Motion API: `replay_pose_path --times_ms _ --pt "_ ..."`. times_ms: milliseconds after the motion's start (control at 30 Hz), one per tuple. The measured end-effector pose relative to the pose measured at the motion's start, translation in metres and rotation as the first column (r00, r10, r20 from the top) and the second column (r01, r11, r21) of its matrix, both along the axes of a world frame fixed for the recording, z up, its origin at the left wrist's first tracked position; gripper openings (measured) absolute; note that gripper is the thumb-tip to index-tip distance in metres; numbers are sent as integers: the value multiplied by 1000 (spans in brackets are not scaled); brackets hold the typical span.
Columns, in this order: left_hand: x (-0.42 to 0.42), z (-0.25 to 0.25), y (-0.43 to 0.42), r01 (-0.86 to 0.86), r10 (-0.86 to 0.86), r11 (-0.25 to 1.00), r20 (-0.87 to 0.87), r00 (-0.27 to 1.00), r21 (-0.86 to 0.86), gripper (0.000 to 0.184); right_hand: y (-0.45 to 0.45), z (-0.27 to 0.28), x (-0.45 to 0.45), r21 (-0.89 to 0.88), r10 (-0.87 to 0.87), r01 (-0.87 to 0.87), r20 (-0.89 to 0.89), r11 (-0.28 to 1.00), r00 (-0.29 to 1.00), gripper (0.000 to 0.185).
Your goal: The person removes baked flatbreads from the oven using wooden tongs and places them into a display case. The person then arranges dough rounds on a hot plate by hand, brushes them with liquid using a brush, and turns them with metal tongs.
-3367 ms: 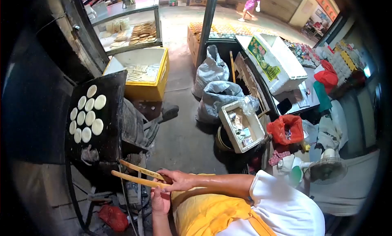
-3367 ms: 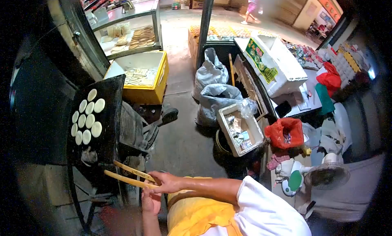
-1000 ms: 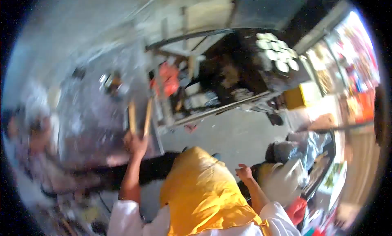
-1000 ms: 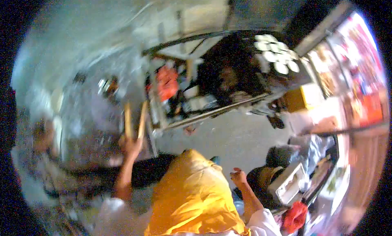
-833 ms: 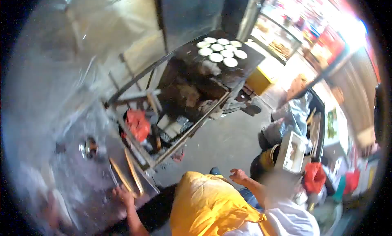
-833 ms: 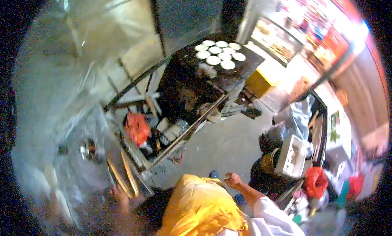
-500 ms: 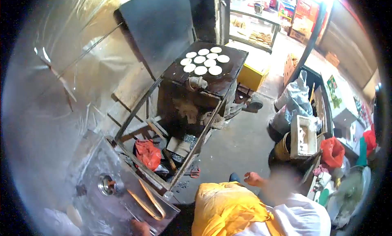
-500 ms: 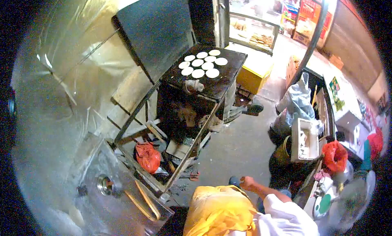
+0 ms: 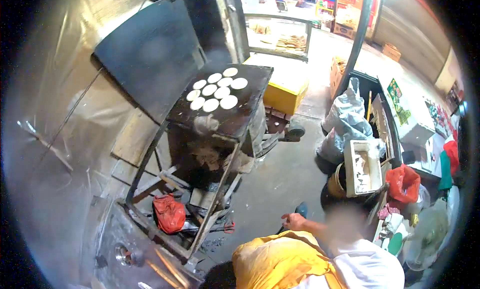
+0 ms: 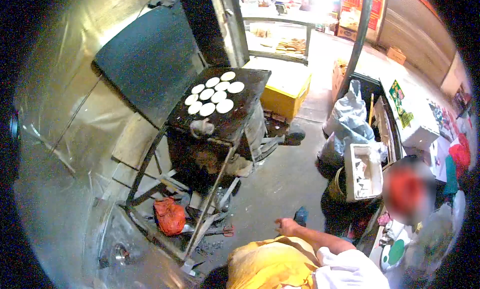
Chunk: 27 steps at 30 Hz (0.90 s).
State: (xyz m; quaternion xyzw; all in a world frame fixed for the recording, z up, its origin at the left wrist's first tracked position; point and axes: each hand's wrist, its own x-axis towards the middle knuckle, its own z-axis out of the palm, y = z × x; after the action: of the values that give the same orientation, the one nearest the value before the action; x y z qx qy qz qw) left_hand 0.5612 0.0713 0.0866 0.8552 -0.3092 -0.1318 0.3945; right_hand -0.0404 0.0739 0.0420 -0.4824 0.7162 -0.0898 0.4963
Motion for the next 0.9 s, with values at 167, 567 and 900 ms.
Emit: replay_pose_path --times_ms 167,567,900 --pt "-149 -3 -49 92 -210 975 -690 693 -204 21 -35 64 -62 -98 53 -36 173 995 983 51" --pt "-633 131 -166 642 -637 585 -771 -15 -496 35 -73 181 -228 -105 -32 205 821 973 571 39" --pt "-708 126 -200 881 -726 91 -636 -261 -465 63 -90 175 -264 82 -200 303 903 950 381 25"
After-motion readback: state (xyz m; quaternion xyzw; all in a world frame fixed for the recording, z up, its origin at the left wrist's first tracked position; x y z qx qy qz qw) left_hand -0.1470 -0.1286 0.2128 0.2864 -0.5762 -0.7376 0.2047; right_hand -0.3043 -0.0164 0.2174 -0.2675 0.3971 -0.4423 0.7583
